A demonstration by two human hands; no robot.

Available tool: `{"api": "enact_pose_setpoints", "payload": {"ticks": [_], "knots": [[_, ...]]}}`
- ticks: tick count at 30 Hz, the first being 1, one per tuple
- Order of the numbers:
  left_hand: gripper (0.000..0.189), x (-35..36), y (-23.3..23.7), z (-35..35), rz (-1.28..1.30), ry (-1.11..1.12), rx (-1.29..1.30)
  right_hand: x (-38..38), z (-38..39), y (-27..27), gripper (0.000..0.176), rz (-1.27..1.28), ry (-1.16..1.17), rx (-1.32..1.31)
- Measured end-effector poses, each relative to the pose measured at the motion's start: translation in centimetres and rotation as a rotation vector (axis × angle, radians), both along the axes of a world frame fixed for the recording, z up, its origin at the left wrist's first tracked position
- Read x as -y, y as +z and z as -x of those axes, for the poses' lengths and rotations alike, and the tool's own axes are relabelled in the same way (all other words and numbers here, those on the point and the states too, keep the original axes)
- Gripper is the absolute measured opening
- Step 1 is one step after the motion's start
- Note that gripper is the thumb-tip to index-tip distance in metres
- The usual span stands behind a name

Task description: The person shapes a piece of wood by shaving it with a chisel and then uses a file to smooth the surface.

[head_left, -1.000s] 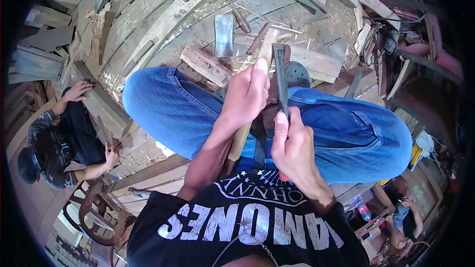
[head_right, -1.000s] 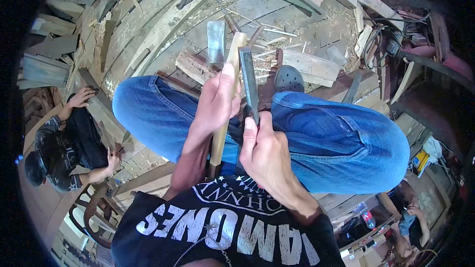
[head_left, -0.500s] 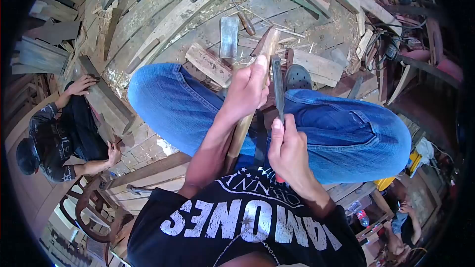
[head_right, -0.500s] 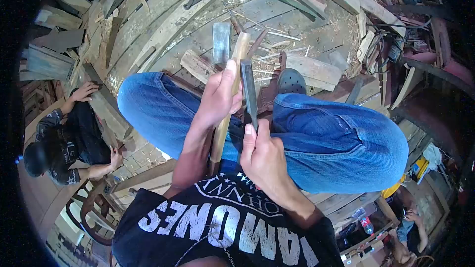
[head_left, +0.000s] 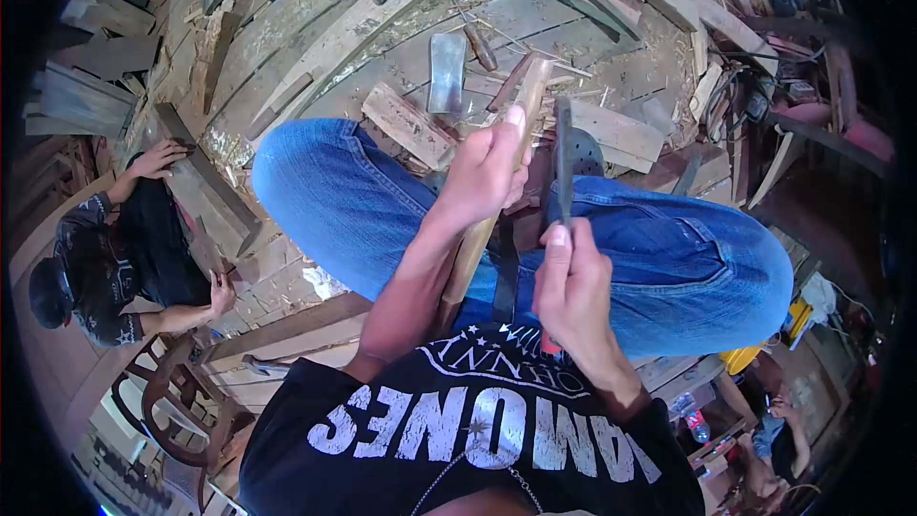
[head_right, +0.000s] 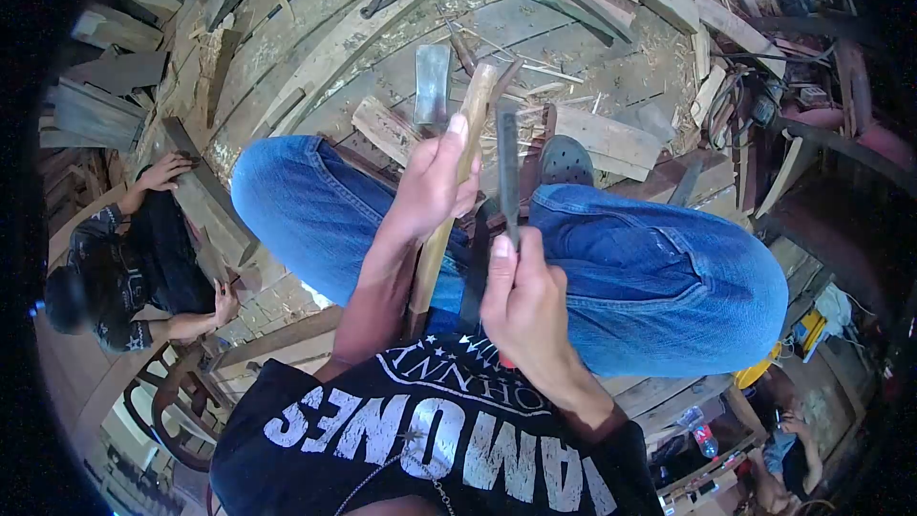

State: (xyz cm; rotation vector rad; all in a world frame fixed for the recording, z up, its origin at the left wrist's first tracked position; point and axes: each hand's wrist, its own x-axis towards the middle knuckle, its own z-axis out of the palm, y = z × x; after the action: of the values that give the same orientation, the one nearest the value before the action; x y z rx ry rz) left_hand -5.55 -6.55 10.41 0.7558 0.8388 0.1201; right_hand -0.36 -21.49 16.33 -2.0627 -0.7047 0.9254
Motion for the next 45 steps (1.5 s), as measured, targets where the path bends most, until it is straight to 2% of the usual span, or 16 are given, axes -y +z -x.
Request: {"api": "enact_pose_setpoints", "payload": {"ticks": [2,5,18,19,21,24,25,26,28,30,35,43,45], "knots": [[0.051,0.1,-0.1,-0.1,-0.005,0.009,0.001,-0.4,-1.0,0.2,0.023,-0.028,-0.043,0.023],[0.051,0.3,-0.3,-0.2,-0.002,0.004,0.010,-1.5,-1.6,1.2,0.017,0.096,-0.055,-0.022],[0.054,0.5,-1.1,-0.7,-0.068,-0.040,-0.067,-2.4,-1.4,0.7,0.021,0.175,0.056,0.000],[0.054,0.5,-1.4,-0.7,-0.062,-0.040,-0.070,-2.7,-1.3,0.1,0.021,0.164,0.060,0.058],[0.055,0.5,-1.7,-0.9,-0.238,-0.029,-0.190,-2.8,-0.6,-1.4,0.022,0.106,0.065,0.194],[0.056,2.2,-2.8,-1.1,-0.280,-0.133,-0.196,-3.7,-2.0,-1.1,0.023,0.082,-0.098,0.064],[0.049,1.2,-1.2,-1.3,-0.206,-0.177,-0.268,-3.5,-1.9,-0.5,0.023,0.123,0.009,0.134],[0.049,1.0,-1.9,-1.3,-0.171,-0.101,-0.269,-3.1,-1.1,-0.2,0.022,0.137,0.086,0.139],[0.059,1.1,-3.1,-1.0,-0.223,-0.068,-0.144,-2.5,-0.3,-1.0,0.020,0.084,0.108,0.186],[0.057,1.0,-2.5,-1.1,-0.219,-0.096,-0.228,-2.9,-0.8,-0.9,0.019,0.065,0.044,0.112],[0.050,0.7,-0.9,-1.0,0.013,-0.050,-0.092,-1.7,-1.8,-0.2,0.018,0.145,-0.025,0.014],[0.050,0.7,-0.8,-1.1,-0.003,-0.058,-0.076,-1.0,-1.4,-0.3,0.019,0.184,0.025,0.055],[0.050,0.8,-0.7,-1.1,-0.010,-0.052,-0.083,-1.2,-1.4,0.0,0.020,0.174,-0.001,-0.004]]}}
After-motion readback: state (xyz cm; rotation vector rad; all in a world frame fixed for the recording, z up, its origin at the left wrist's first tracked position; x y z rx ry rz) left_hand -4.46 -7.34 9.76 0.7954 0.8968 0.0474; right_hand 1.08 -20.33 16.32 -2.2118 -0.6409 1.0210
